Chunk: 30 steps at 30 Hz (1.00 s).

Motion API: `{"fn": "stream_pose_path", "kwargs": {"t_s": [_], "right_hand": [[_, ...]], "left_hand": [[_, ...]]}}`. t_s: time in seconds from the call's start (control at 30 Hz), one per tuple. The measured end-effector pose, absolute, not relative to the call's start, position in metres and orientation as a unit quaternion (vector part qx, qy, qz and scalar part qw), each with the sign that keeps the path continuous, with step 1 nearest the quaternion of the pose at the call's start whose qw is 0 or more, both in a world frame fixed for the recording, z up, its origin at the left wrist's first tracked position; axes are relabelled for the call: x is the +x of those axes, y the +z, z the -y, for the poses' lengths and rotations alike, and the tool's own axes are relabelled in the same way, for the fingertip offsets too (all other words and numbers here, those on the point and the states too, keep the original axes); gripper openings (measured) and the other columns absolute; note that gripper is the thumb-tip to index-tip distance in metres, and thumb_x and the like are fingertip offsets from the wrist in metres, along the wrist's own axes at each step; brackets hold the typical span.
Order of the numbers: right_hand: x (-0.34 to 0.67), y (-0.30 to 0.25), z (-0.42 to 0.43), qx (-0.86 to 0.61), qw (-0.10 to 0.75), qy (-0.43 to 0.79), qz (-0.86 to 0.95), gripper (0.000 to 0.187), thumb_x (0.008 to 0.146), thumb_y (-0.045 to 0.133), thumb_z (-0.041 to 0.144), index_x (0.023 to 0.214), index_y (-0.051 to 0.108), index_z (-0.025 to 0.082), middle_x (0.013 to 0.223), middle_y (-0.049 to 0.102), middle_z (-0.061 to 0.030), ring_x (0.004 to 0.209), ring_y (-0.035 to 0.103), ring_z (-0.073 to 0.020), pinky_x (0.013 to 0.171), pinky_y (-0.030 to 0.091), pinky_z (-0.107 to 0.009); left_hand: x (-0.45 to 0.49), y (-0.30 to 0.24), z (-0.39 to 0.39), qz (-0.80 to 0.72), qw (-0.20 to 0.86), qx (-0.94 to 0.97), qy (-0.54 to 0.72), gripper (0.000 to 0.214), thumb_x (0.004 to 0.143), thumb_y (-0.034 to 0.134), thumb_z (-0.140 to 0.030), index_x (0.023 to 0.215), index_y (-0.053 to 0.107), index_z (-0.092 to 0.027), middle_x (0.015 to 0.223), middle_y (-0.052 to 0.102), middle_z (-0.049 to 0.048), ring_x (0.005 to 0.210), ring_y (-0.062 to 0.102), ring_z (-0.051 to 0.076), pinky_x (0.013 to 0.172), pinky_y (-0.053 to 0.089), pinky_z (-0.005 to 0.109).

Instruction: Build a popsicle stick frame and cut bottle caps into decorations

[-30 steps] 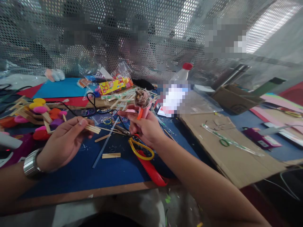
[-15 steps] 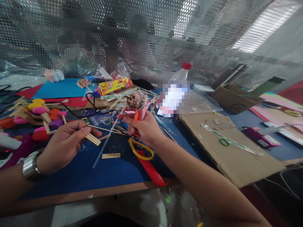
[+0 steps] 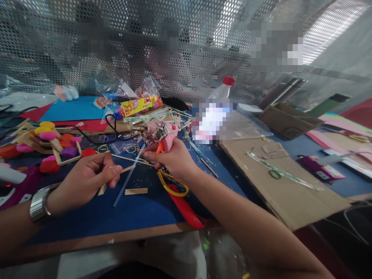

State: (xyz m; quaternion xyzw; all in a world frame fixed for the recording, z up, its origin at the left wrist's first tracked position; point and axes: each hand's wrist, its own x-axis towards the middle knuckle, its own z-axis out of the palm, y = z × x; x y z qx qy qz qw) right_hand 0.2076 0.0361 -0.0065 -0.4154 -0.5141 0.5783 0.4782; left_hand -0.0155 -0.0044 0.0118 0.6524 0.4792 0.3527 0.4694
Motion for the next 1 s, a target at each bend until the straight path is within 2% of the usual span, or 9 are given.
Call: {"fn": "stream_pose_path", "kwargs": {"t_s": [0.27, 0.4, 0.5, 0.57, 0.63, 0.7, 0.83, 1.0], "right_hand": [[0.208, -0.0029, -0.0352, -0.436, 0.468, 0.564, 0.523, 0.039, 0.051, 0.099, 0.037, 0.066, 0.068, 0.018, 0.06, 0.064, 0.0021, 0.047, 0.05, -0.0084, 0.045, 0.043, -0.026], [0.2081, -0.001, -0.0347, -0.423, 0.469, 0.561, 0.535, 0.039, 0.053, 0.099, 0.037, 0.064, 0.067, 0.018, 0.06, 0.062, 0.0019, 0.049, 0.05, -0.0092, 0.044, 0.043, -0.026], [0.2074, -0.0011, -0.0345, -0.417, 0.477, 0.566, 0.528, 0.04, 0.052, 0.1, 0.033, 0.069, 0.067, 0.019, 0.063, 0.064, 0.0024, 0.048, 0.051, -0.0088, 0.043, 0.041, -0.025], [0.2069, -0.0022, -0.0347, -0.415, 0.482, 0.576, 0.513, 0.042, 0.051, 0.1, 0.031, 0.076, 0.068, 0.019, 0.066, 0.065, 0.0033, 0.047, 0.05, -0.0079, 0.042, 0.04, -0.025], [0.2066, -0.0037, -0.0351, -0.414, 0.488, 0.585, 0.497, 0.044, 0.051, 0.1, 0.031, 0.08, 0.068, 0.02, 0.068, 0.066, 0.0037, 0.045, 0.049, -0.0069, 0.043, 0.041, -0.025], [0.2067, -0.0053, -0.0356, -0.411, 0.496, 0.591, 0.485, 0.045, 0.053, 0.099, 0.031, 0.084, 0.068, 0.02, 0.069, 0.067, 0.0037, 0.042, 0.049, -0.0061, 0.043, 0.041, -0.025], [0.2069, -0.0063, -0.0356, -0.402, 0.501, 0.598, 0.48, 0.043, 0.059, 0.096, 0.033, 0.089, 0.069, 0.019, 0.072, 0.071, 0.0021, 0.04, 0.05, -0.0053, 0.043, 0.04, -0.025], [0.2063, -0.005, -0.0352, -0.401, 0.491, 0.595, 0.494, 0.047, 0.054, 0.098, 0.035, 0.086, 0.069, 0.019, 0.076, 0.074, 0.0003, 0.043, 0.049, -0.0056, 0.042, 0.041, -0.025]], "left_hand": [[-0.0139, 0.0132, 0.0066, -0.465, 0.455, 0.672, 0.353, 0.034, 0.084, 0.067, -0.036, 0.064, 0.044, -0.022, 0.05, 0.059, -0.0044, 0.042, 0.049, 0.008, 0.043, 0.038, 0.017], [-0.0134, 0.0112, 0.0067, -0.454, 0.493, 0.656, 0.346, 0.031, 0.085, 0.069, -0.036, 0.074, 0.044, -0.023, 0.051, 0.056, -0.0078, 0.042, 0.054, 0.009, 0.043, 0.039, 0.017], [-0.0142, 0.01, 0.0068, -0.452, 0.478, 0.677, 0.33, 0.022, 0.088, 0.068, -0.037, 0.083, 0.053, -0.022, 0.052, 0.06, -0.0066, 0.044, 0.056, 0.011, 0.045, 0.041, 0.019], [-0.0152, 0.0092, 0.0073, -0.443, 0.451, 0.713, 0.303, 0.018, 0.091, 0.065, -0.037, 0.084, 0.062, -0.02, 0.054, 0.064, -0.0037, 0.048, 0.058, 0.011, 0.049, 0.042, 0.02], [-0.0163, 0.0081, 0.0081, -0.432, 0.432, 0.742, 0.276, 0.026, 0.095, 0.061, -0.038, 0.079, 0.068, -0.019, 0.055, 0.065, -0.0016, 0.05, 0.057, 0.012, 0.051, 0.042, 0.021], [-0.0174, 0.0068, 0.0087, -0.423, 0.423, 0.757, 0.261, 0.034, 0.097, 0.058, -0.042, 0.076, 0.069, -0.018, 0.055, 0.063, -0.0015, 0.051, 0.055, 0.012, 0.051, 0.041, 0.021], [-0.0191, 0.0053, 0.0091, -0.404, 0.389, 0.79, 0.247, 0.037, 0.103, 0.049, -0.043, 0.084, 0.069, -0.019, 0.063, 0.063, -0.0017, 0.056, 0.055, 0.012, 0.054, 0.041, 0.022], [-0.0193, 0.0058, 0.0105, -0.387, 0.32, 0.838, 0.213, 0.035, 0.106, 0.04, -0.037, 0.094, 0.068, -0.02, 0.079, 0.071, 0.0003, 0.068, 0.063, 0.014, 0.063, 0.043, 0.024]]}}
